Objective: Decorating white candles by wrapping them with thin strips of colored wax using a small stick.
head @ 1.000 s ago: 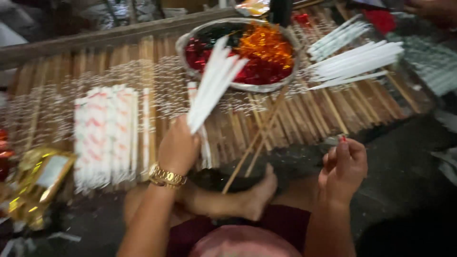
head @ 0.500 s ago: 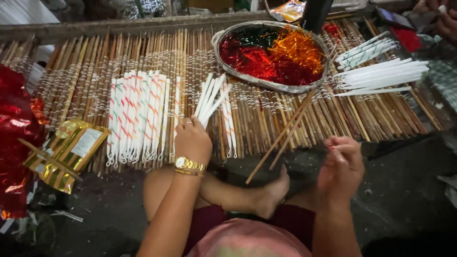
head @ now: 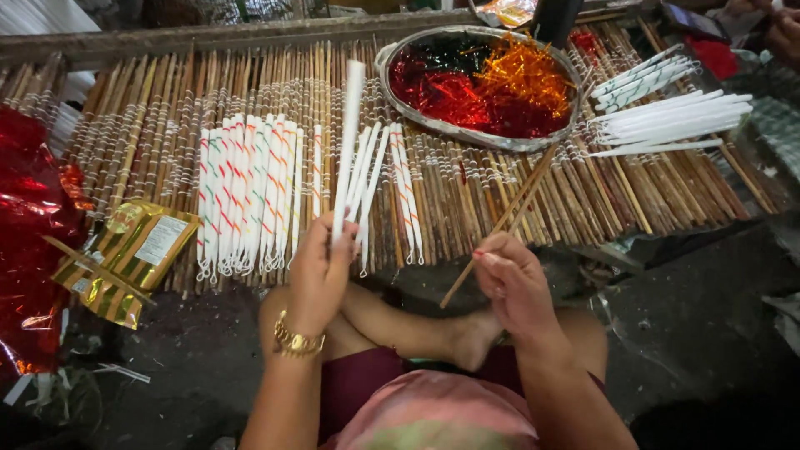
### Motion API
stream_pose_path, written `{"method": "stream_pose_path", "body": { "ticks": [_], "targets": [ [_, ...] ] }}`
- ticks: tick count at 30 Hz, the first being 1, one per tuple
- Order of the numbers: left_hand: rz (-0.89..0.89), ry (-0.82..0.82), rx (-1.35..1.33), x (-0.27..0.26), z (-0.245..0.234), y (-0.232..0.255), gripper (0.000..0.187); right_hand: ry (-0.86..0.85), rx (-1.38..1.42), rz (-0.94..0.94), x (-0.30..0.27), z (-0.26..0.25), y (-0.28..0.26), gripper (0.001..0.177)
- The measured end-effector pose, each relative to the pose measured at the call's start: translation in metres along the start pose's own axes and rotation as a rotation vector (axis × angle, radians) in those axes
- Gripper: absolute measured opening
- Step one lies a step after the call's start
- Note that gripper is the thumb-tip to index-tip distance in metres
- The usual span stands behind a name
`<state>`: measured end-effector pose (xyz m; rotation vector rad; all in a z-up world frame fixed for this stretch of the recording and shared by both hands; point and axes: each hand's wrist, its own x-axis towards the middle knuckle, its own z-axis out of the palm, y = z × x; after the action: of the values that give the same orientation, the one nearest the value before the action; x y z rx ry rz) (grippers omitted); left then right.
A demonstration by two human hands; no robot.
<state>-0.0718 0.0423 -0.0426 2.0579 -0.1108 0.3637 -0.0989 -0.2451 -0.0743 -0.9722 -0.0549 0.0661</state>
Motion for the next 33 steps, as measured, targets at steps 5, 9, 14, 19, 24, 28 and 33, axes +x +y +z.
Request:
{"method": "stream_pose_path", "body": {
  "ticks": [5,9,14,19,24,28,33],
  "targets": [
    [0.028,-0.178,-0.801,-0.014,0.019,0.003,0.052,-0.065,-0.12,-0.045,0.002,0.008,0.001,0.007],
    [-0.052,-0.025,-1.111,-0.031,0.065,-0.034,0.048,-0.062,-0.388,-0.115,-0.003,0.012,-0.009,0.007],
    [-0.293,-0.248,-0.773,-0.048,0.079,0.011,0.029,-0.158,-0.611,-0.178,-0.02,0.036,-0.033,0.008],
    [0.067,-0.305,-0.668,-0.055,0.067,0.05,0.039,-0.205,-0.624,-0.155,-0.023,0.048,-0.03,0.007],
    [0.05,-0.316,-0.639,-0.062,0.066,0.049,0.046,0.024,-0.761,-0.278,-0.02,0.035,-0.021,0.004],
    [-0.052,-0.361,-0.906,-0.063,0.067,0.051,0.049,0.065,-0.835,-0.278,-0.022,0.032,-0.023,0.005],
    [0.043,-0.349,-0.736,-0.059,0.06,0.056,0.044,0.016,-0.693,-0.202,-0.02,0.033,-0.023,0.008]
  ]
}}
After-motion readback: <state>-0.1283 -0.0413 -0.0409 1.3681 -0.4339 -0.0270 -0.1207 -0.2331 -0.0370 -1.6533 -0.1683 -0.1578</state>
